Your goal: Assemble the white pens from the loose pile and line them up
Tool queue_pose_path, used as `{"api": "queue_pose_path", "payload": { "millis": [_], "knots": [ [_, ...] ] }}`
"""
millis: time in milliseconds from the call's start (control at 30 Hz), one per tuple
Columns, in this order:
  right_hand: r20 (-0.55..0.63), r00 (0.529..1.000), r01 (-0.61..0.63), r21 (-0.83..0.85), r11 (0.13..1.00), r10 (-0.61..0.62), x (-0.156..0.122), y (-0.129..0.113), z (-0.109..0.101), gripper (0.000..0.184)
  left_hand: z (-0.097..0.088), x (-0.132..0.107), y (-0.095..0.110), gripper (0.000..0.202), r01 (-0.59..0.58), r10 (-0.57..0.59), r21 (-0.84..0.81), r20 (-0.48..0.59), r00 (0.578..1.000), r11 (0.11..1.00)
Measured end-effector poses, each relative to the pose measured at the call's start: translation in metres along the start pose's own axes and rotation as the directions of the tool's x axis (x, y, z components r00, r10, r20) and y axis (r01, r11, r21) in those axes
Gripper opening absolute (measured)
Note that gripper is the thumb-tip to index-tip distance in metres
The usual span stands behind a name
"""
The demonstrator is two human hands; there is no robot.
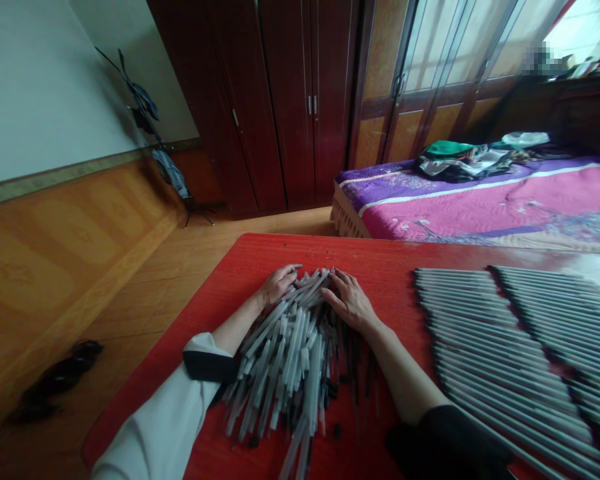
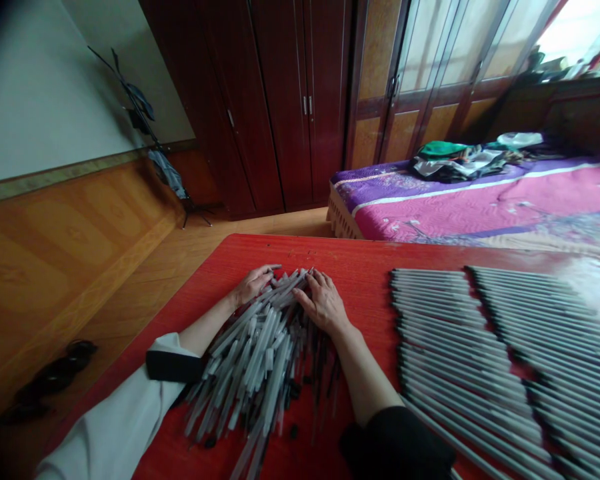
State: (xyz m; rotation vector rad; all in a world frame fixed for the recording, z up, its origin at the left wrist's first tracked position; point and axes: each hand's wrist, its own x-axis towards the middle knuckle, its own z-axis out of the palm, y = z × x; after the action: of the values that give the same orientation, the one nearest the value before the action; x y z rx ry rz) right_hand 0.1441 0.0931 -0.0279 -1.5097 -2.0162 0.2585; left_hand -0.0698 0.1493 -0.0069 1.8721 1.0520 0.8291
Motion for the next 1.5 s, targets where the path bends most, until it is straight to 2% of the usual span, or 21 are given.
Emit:
{"api": "queue_pose_path", "payload": {
  "millis": [167, 233, 300, 433, 533, 700, 1033, 1167, 1300, 1400, 1500],
  "knots": [
    [0.013, 1.0, -0.016, 0.001, 1.0, 0.016, 0.001, 0.002, -0.001, 0.061, -0.013, -0.017, 0.017, 0.046, 0.035, -0.035, -0.02, 0.009, 0.999, 0.999],
    [0.023, 1.0, -0.009, -0.008, 1.0, 0.009, 0.001, 0.001, -0.002, 0.061, -0.015, -0.03, 0.028, 0.045, -0.01, 0.01, 0.037, -0.007, 1.0, 0.999],
    [0.03, 1.0, -0.001, -0.017, 1.0, 0.001, 0.002, 0.0, -0.003, 0.063, -0.014, -0.045, 0.038, 0.043, -0.072, 0.075, 0.167, -0.017, 0.997, 0.983],
    [0.028, 1.0, 0.012, -0.04, 0.999, -0.011, 0.0, -0.002, -0.003, 0.063, 0.001, -0.073, 0.055, 0.036, -0.23, 0.219, 0.504, 0.082, 0.972, 0.832],
    [0.023, 1.0, 0.016, -0.057, 0.998, -0.015, -0.001, -0.003, -0.003, 0.06, 0.017, -0.085, 0.059, 0.032, -0.28, 0.265, 0.624, 0.12, 0.957, 0.729],
    [0.015, 0.999, 0.03, -0.044, 0.999, -0.029, -0.002, -0.004, -0.004, 0.058, 0.04, -0.085, 0.062, 0.028, -0.257, 0.268, 0.692, 0.095, 0.959, 0.674],
    [0.003, 0.999, 0.053, -0.012, 0.999, -0.053, -0.005, -0.003, -0.005, 0.05, 0.071, -0.074, 0.081, 0.023, -0.219, 0.245, 0.638, 0.049, 0.968, 0.738],
    [-0.012, 0.998, 0.059, -0.014, 0.998, -0.06, -0.005, -0.002, -0.005, 0.049, 0.063, -0.072, 0.086, 0.027, -0.195, 0.246, 0.661, 0.016, 0.969, 0.724],
    [-0.015, 0.998, 0.059, -0.016, 0.998, -0.06, -0.007, -0.003, -0.005, 0.048, 0.037, -0.086, 0.104, 0.032, -0.124, 0.244, 0.703, -0.073, 0.967, 0.7],
    [-0.009, 0.999, 0.037, -0.016, 0.999, -0.037, -0.009, -0.005, -0.006, 0.047, 0.018, -0.116, 0.122, 0.035, -0.056, 0.263, 0.724, -0.177, 0.948, 0.688],
    [0.002, 1.0, -0.003, -0.016, 1.0, 0.003, -0.011, -0.011, -0.01, 0.046, 0.017, -0.161, 0.132, 0.036, 0.026, 0.259, 0.718, -0.284, 0.923, 0.695]
  ]
}}
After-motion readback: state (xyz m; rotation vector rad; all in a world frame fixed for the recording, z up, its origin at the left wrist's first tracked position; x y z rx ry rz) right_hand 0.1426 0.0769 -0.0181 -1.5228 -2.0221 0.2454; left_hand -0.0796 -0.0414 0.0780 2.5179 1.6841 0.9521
